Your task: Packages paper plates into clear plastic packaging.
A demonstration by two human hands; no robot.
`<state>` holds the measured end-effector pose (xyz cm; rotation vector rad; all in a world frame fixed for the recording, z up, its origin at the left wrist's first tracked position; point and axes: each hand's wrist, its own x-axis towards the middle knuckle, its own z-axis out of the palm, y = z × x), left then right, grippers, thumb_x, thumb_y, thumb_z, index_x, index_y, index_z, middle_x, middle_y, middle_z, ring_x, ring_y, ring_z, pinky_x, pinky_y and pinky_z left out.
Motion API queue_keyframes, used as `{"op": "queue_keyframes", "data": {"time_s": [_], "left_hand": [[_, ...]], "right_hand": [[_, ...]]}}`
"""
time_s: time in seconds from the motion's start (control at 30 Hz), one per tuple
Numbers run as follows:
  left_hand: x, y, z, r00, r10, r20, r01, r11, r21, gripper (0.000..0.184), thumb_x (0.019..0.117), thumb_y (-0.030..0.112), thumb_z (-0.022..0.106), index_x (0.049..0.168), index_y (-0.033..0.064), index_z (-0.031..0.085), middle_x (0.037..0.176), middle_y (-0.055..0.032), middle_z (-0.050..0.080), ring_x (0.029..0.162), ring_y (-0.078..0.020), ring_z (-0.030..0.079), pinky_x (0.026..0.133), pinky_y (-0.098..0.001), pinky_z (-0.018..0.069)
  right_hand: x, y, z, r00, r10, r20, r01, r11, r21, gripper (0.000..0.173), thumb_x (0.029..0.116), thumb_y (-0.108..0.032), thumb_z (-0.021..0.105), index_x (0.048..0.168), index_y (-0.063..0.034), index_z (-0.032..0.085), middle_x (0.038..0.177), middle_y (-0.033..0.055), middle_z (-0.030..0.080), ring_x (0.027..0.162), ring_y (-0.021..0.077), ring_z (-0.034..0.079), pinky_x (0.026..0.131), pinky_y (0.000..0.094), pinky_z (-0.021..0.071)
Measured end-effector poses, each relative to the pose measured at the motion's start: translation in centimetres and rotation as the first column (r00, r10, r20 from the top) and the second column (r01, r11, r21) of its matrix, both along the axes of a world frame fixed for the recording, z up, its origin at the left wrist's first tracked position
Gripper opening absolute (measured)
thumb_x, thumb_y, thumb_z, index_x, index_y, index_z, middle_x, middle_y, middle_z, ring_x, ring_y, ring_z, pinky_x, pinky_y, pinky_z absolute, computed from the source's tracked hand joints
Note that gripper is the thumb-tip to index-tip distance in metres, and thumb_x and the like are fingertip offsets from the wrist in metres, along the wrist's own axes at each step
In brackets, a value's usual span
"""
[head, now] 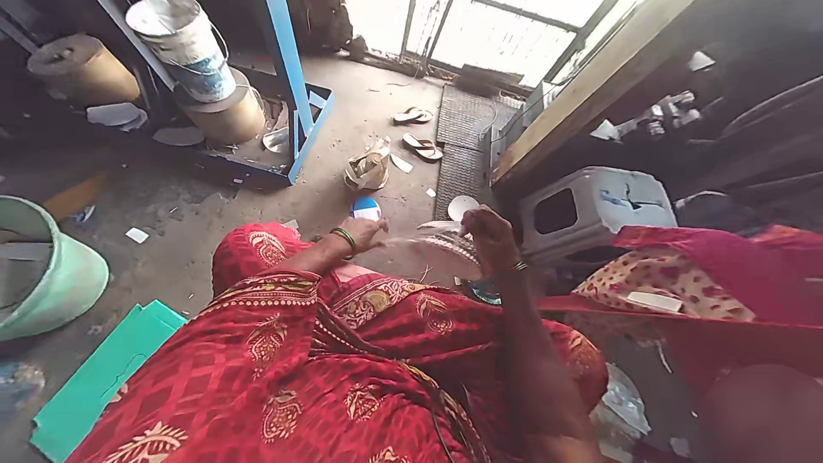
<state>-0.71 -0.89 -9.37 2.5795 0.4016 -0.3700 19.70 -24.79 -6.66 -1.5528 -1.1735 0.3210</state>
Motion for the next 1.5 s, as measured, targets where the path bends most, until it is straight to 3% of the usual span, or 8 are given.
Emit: {"op": "queue_keyframes", "data": {"time_s": [0.2, 0.33, 0.5, 0.63, 0.9, 1.23, 1.37, 1.5], "left_hand": [[0.3, -4.9, -3.2, 0.992, -0.023, 0.121, 0.072, 0.902, -0.425, 0.124, 0.0703, 0.035, 0.095, 0.165, 0.0154, 0.017, 0.165, -0.0223, 0.028, 0.148, -0.0382, 0.037, 0.116, -0.0586, 0.0355], [0.0, -7.1, -0.8, 0.999, 0.022, -0.040, -0.037, 0.907, -0.419, 0.083, 0.0975, 0.006, 0.065, 0.164, 0.0087, 0.017, 0.152, -0.0272, 0.045, 0.132, -0.0409, 0.055, 0.110, -0.0573, 0.0434], [0.0, -5.2, 1.1, 0.979, 0.191, 0.066, -0.185, 0.978, -0.096, 0.038, 0.0978, -0.005, 0.055, 0.136, -0.0037, 0.056, 0.116, -0.0305, 0.067, 0.107, -0.0481, 0.067, 0.093, -0.0637, 0.0524], [-0.1, -3.2, 1.8, 0.985, 0.079, 0.151, -0.093, 0.991, 0.091, 0.035, 0.0959, 0.001, 0.059, 0.131, -0.0006, 0.058, 0.107, -0.0268, 0.070, 0.098, -0.0466, 0.070, 0.085, -0.0637, 0.0542], [-0.8, -0.2, 1.1, 1.000, -0.013, 0.020, 0.010, 0.992, 0.124, 0.048, 0.1102, 0.040, 0.043, 0.135, 0.0001, 0.055, 0.109, -0.0267, 0.069, 0.103, -0.0453, 0.069, 0.089, -0.0621, 0.0539], [-0.3, -2.7, 0.8, 0.984, 0.126, 0.123, -0.145, 0.976, 0.164, 0.037, 0.1062, 0.030, 0.055, 0.111, -0.0055, 0.064, 0.104, -0.0267, 0.069, 0.098, -0.0444, 0.070, 0.083, -0.0607, 0.0545], [-0.3, -2.8, -0.1, 0.951, 0.048, 0.305, -0.102, 0.981, 0.166, 0.026, 0.0999, 0.017, 0.064, 0.107, -0.0077, 0.066, 0.116, -0.0244, 0.065, 0.096, -0.0399, 0.070, 0.081, -0.0552, 0.0586], [-0.3, -2.2, 0.0, 0.924, 0.142, 0.355, -0.150, 0.989, -0.006, 0.022, 0.1003, 0.010, 0.061, 0.106, -0.0106, 0.064, 0.096, -0.0277, 0.068, 0.092, -0.0421, 0.070, 0.086, -0.0570, 0.0552]], "right_hand": [[-0.2, -1.1, 0.1, 0.996, -0.027, -0.089, 0.036, 0.994, 0.102, 0.015, 0.1016, -0.006, 0.052, 0.108, -0.0031, 0.066, 0.102, 0.0006, 0.067, 0.079, 0.0065, 0.065, 0.075, 0.0280, 0.0595], [-0.9, -1.5, 0.4, 0.998, -0.020, -0.065, 0.024, 0.998, 0.066, 0.016, 0.1025, -0.005, 0.050, 0.107, -0.0024, 0.065, 0.100, 0.0019, 0.067, 0.079, 0.0062, 0.064, 0.074, 0.0259, 0.0578], [1.8, -1.3, -0.7, 0.976, -0.202, -0.078, 0.189, 0.971, -0.145, 0.020, 0.0997, -0.003, 0.055, 0.112, 0.0083, 0.065, 0.103, 0.0129, 0.069, 0.080, 0.0121, 0.068, 0.077, 0.0319, 0.0601], [1.7, -0.5, -1.9, 0.969, -0.245, -0.045, 0.214, 0.911, -0.354, 0.020, 0.1028, -0.005, 0.055, 0.115, 0.0065, 0.067, 0.105, 0.0195, 0.070, 0.081, 0.0246, 0.070, 0.081, 0.0451, 0.0597], [1.0, 0.9, -2.6, 0.967, -0.240, -0.087, 0.213, 0.946, -0.243, 0.021, 0.1000, 0.001, 0.055, 0.116, 0.0103, 0.065, 0.105, 0.0196, 0.070, 0.085, 0.0187, 0.070, 0.083, 0.0363, 0.0594], [-0.1, -1.2, -3.3, 0.938, -0.103, 0.330, 0.187, 0.954, -0.233, 0.016, 0.0961, 0.002, 0.064, 0.110, 0.0008, 0.070, 0.110, 0.0193, 0.070, 0.090, 0.0317, 0.072, 0.087, 0.0498, 0.0588], [-0.7, -0.5, -4.6, 0.939, -0.262, 0.221, 0.325, 0.885, -0.333, 0.012, 0.0976, 0.000, 0.063, 0.106, 0.0024, 0.072, 0.107, 0.0198, 0.073, 0.099, 0.0334, 0.072, 0.093, 0.0536, 0.0556], [-0.4, 0.5, -5.0, 0.900, -0.308, 0.308, 0.425, 0.778, -0.464, 0.016, 0.0979, -0.004, 0.061, 0.107, -0.0020, 0.074, 0.110, 0.0190, 0.073, 0.107, 0.0386, 0.069, 0.094, 0.0623, 0.0512]]}}
